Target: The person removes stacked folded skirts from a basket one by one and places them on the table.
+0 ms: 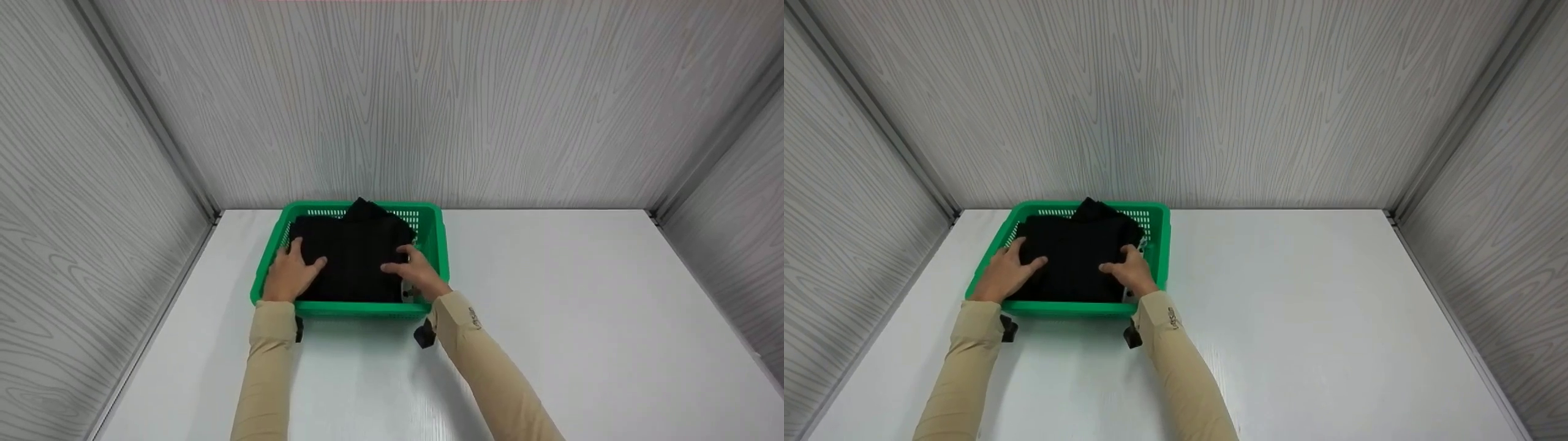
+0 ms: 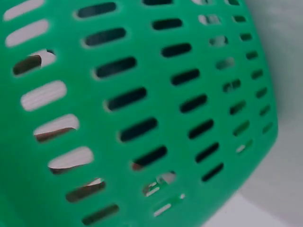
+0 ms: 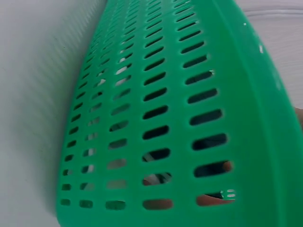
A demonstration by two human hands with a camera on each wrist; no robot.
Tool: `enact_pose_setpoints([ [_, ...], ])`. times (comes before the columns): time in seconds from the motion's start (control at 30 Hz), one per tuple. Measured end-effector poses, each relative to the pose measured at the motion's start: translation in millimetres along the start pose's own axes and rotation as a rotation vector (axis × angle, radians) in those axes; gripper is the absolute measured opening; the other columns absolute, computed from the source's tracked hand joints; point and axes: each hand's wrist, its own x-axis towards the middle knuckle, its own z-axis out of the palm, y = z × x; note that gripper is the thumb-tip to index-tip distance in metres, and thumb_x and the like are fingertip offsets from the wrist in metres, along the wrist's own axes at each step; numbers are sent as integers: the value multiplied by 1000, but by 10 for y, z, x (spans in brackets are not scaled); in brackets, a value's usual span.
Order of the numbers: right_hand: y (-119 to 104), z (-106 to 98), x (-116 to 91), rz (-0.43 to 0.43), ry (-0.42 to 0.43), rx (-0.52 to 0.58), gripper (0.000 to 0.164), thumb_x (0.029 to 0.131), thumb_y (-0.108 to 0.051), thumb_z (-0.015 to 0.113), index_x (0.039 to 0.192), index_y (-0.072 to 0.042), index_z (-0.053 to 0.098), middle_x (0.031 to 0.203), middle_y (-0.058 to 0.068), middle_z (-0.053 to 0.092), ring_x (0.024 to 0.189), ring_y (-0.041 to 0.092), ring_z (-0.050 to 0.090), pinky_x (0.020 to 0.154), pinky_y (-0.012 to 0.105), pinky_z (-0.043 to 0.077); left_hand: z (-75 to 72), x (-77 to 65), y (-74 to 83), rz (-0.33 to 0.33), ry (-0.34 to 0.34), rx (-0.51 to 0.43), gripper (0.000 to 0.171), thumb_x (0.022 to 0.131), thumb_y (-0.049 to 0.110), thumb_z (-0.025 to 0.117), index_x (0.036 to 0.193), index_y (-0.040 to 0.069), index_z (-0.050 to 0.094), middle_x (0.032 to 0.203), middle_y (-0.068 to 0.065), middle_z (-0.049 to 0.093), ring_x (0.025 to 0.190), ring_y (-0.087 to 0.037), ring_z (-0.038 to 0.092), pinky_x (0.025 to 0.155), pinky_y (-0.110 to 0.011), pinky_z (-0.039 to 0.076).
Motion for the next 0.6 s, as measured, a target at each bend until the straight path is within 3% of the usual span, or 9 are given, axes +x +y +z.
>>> enact_pose_setpoints([
  [0.17,50,21,30,-12,6,34,66,96,-24,69,153,-9,40,160,20,30,140,40,39,108,65,35,13,25,24,-20,-34,-8,81,99,40,58,157,-6,25,148,-43,31,132,-56,40,106,-64,37],
  [0.4,80,37,54,-20,12,107,59,96,-20,69,148,-8,45,154,19,38,127,36,50,106,57,42,45,19,-14,-11,-64,4,81,98,40,58,156,-7,26,143,-44,38,129,-55,44,105,-62,39],
  [0.6,57,43,87,-14,-8,141,61,96,-19,69,150,-9,43,153,19,38,120,33,55,105,55,43,0,49,-33,-50,-129,-136,82,101,44,54,159,-3,21,157,-36,25,142,-51,28,114,-61,28],
])
